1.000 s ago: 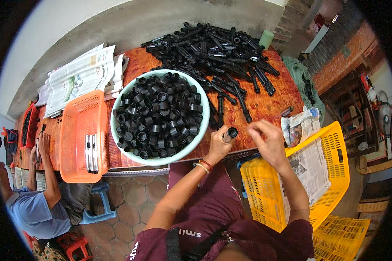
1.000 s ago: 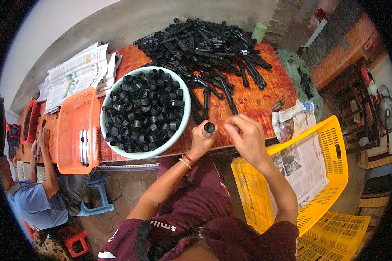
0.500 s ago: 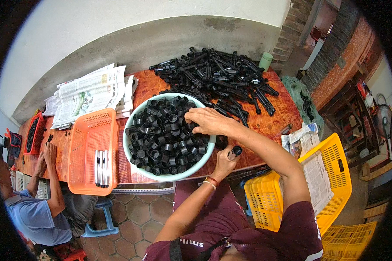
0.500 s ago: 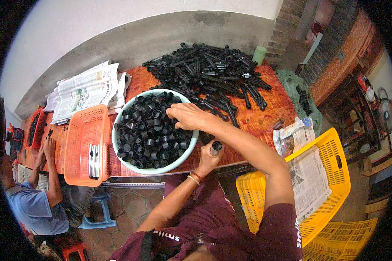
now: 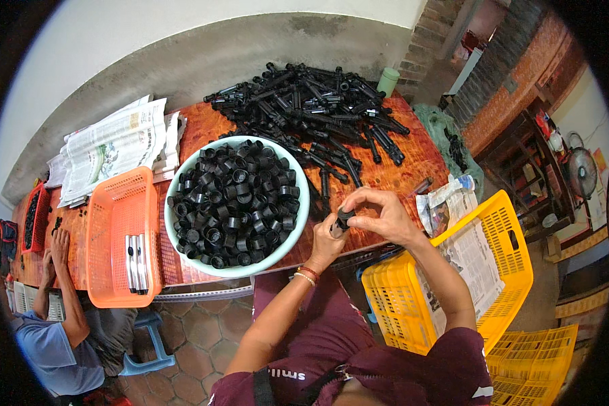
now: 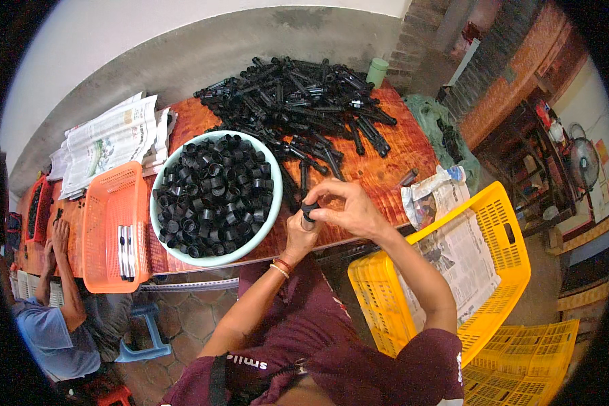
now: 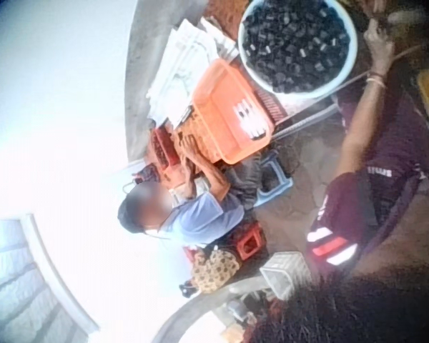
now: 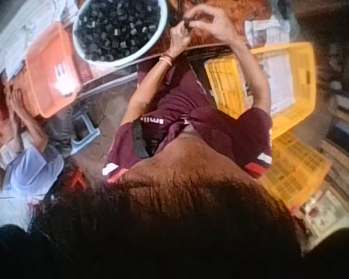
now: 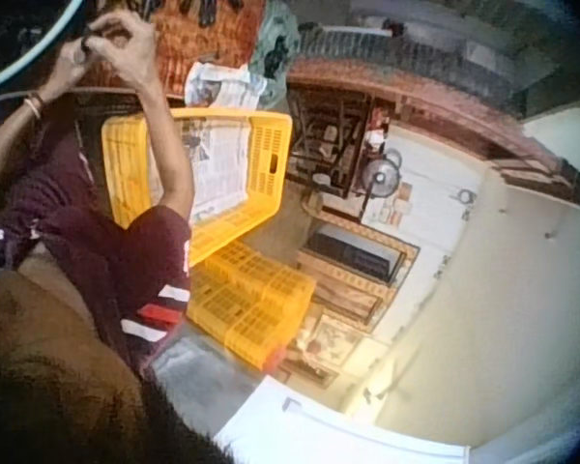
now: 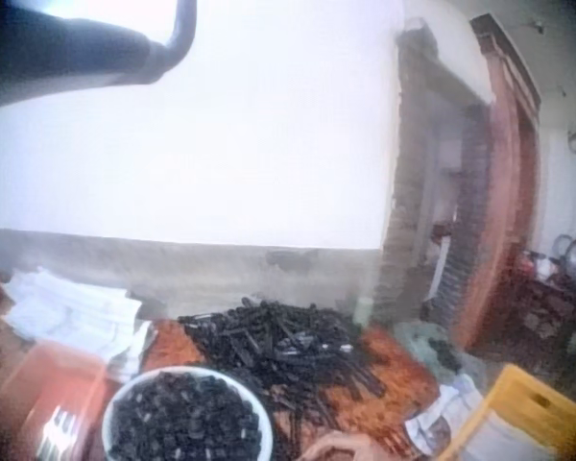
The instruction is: The person repeatedly picks black cylindrical parts from a bowl and a table, inserts them into a metal rod, and places the assembled units into a yellow basket. The person also briefly handles a newspaper to cover the basket before continuing the assembly.
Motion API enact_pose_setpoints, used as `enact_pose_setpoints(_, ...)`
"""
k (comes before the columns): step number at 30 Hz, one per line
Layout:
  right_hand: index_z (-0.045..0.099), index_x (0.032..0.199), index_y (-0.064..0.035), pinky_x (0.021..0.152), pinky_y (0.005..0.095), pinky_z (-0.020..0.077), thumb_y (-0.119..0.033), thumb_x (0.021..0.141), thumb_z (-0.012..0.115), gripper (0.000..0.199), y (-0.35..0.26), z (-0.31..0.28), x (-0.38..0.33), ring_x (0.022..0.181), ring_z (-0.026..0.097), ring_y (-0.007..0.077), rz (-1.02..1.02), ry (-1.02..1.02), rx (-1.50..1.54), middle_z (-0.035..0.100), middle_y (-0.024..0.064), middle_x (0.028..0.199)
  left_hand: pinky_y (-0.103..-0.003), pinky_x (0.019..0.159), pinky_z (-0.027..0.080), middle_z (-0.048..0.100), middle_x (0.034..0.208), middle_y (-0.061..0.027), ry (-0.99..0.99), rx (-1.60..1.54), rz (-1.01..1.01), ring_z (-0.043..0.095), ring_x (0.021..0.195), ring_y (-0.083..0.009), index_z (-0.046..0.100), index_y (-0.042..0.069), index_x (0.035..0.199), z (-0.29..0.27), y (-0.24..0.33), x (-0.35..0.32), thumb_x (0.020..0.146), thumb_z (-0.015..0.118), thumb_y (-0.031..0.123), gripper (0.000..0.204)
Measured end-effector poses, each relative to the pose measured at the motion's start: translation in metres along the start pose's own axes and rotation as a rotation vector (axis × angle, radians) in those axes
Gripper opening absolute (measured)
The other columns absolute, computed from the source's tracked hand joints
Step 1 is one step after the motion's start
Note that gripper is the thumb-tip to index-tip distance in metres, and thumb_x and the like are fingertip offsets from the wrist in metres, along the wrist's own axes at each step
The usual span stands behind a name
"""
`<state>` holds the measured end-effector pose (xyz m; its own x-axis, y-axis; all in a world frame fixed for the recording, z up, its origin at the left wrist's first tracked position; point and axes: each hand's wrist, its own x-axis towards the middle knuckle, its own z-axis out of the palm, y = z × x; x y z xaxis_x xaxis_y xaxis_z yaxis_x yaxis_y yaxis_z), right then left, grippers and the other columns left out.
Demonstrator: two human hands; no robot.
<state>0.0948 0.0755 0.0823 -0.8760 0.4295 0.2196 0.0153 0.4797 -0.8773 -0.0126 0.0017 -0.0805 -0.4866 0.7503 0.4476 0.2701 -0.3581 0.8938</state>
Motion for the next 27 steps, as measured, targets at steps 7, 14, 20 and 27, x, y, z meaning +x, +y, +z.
enact_pose_setpoints(7, 0.065, 0.087, -0.0023, 0.092, 0.0355, 0.0457, -0.009, 0.072, 0.077, 0.020, 0.018, 0.020, -0.018, 0.100, 0.061, 0.0231, -0.136, 0.195, -0.146, 0.068, 0.0100, 0.103, -0.037, 0.052, 0.041, 0.047, 0.064, -0.0174, 0.017, -0.023, 0.023, 0.049, 0.058, -0.0395, 0.046, 0.001, 0.079, 0.001, 0.002, 0.002, 0.076, 0.067, 0.005, 0.022)
enact_pose_setpoints(14, 0.063, 0.092, -0.0013, 0.089, 0.0366, 0.0475, -0.009, 0.070, 0.077, 0.027, 0.000, 0.016, -0.020, 0.100, 0.061, 0.0254, -0.144, 0.217, -0.227, 0.065, 0.0112, 0.101, -0.037, 0.051, 0.039, 0.045, 0.063, -0.0163, -0.011, -0.027, 0.034, 0.047, 0.055, -0.0370, 0.044, 0.001, 0.077, 0.000, -0.001, 0.002, 0.079, 0.069, 0.010, 0.027)
enact_pose_setpoints(20, 0.066, 0.104, 0.0001, 0.079, 0.0366, 0.0469, -0.016, 0.074, 0.075, 0.035, -0.008, 0.019, -0.015, 0.088, 0.057, 0.0277, -0.170, 0.150, -0.475, 0.058, 0.0116, 0.089, -0.036, 0.055, 0.043, 0.055, 0.070, -0.0164, -0.024, 0.005, 0.005, 0.057, 0.061, -0.0346, 0.055, -0.001, 0.090, -0.002, -0.001, 0.000, 0.080, 0.071, 0.012, 0.023)
enact_pose_setpoints(27, 0.067, 0.104, -0.0007, 0.080, 0.0387, 0.0463, -0.014, 0.074, 0.073, 0.033, -0.009, 0.003, -0.004, 0.091, 0.056, 0.0292, -0.194, -0.053, -0.472, 0.057, 0.0122, 0.090, -0.034, 0.059, 0.047, 0.063, 0.080, -0.0167, -0.080, -0.027, -0.013, 0.065, 0.070, -0.0303, 0.059, -0.002, 0.101, -0.004, 0.006, 0.002, 0.081, 0.070, 0.012, 0.027)
